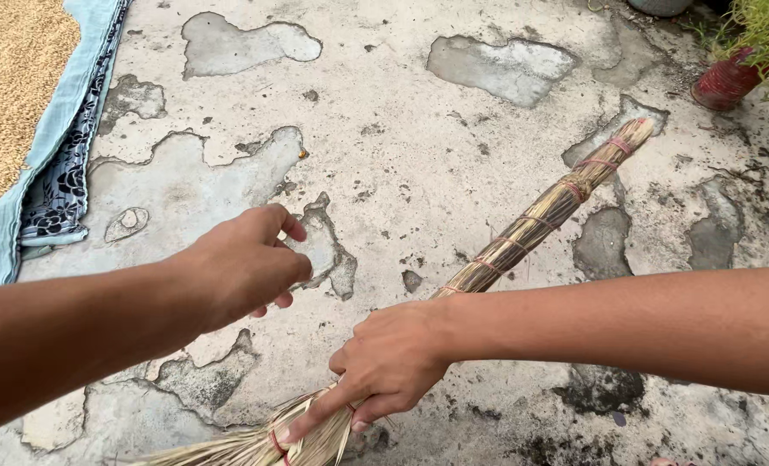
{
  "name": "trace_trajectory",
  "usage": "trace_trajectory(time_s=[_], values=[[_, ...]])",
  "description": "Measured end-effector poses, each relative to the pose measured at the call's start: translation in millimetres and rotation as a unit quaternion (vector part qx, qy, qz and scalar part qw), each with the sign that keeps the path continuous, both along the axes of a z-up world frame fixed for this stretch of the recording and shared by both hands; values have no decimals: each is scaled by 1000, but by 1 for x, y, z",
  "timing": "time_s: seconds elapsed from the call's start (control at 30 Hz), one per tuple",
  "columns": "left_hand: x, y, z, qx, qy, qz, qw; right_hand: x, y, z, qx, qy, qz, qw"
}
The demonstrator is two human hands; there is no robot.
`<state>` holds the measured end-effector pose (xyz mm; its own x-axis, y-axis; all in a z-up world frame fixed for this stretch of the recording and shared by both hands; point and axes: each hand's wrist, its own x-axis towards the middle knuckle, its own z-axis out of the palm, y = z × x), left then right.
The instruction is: The person repairs a traditional grass broom by wrapping a wire around the grass fibers and tightening it against the wooden handle.
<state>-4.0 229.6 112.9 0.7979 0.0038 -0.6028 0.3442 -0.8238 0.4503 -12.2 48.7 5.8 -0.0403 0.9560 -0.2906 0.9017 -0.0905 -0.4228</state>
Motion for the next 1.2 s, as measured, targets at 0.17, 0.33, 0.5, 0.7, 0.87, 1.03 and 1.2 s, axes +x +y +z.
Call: trace_trajectory(time_s=[0.17, 0.33, 0.5, 0.7, 0.87, 1.03, 1.2], values=[[-22, 32, -16, -134, -13, 118, 984, 39, 2, 27, -70, -62, -222, 971], [-34, 19, -36, -259, -37, 267, 927, 50, 27, 77, -107, -26, -473, 874], [-56, 2, -67, -383, 9, 549, 743, 33, 47, 66, 37, -12, -209, 977], [-113, 55, -152, -350, 74, 625, 694, 22, 88, 3, -6, 52, -43, 998], [-109, 82, -142, -380, 5, 580, 720, 24, 96, 4, -89, -3, -291, 953], [-105, 77, -117, -406, 4, 580, 707, 19, 108, 37, -88, 19, -462, 882], [-117, 65, -135, -485, 20, 568, 665, 0, 115, 43, -117, 35, -219, 968]])
